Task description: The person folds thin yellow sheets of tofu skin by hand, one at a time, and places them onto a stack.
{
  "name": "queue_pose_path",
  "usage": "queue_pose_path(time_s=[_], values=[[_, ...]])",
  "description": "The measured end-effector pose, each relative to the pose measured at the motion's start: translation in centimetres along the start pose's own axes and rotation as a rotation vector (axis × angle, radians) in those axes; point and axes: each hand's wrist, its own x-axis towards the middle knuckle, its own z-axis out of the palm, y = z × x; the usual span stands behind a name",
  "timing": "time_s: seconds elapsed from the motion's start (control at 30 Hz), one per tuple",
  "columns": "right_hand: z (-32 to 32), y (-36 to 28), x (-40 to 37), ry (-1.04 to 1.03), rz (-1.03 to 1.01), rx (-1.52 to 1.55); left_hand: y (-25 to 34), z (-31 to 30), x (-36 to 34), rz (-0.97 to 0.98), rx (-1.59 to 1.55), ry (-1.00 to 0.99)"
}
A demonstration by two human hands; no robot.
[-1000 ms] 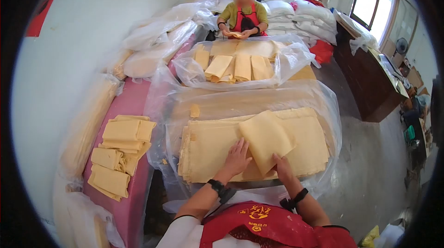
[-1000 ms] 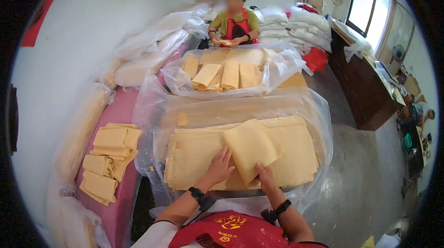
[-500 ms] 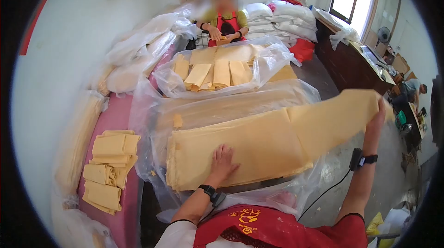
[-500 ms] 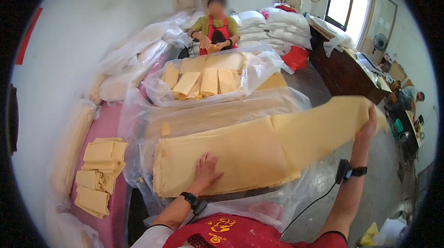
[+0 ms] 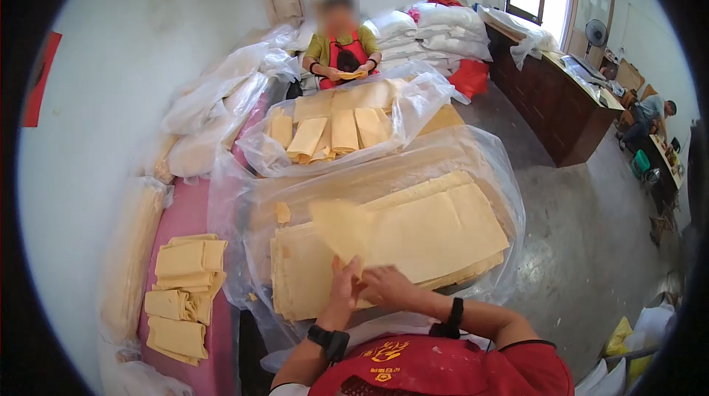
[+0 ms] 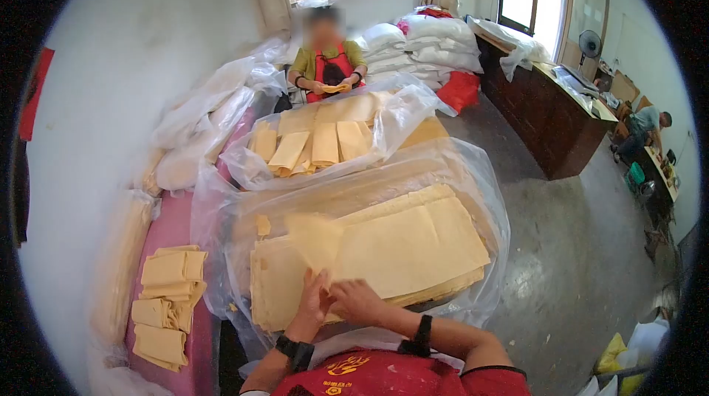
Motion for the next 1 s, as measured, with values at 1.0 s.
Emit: queue_pose_path(time_s=[1.0], values=[[-7.6,27.3,-11.5,0.967,1.069,1.328,6.8,-6.8,0.7,0.499,-0.01,0.053]])
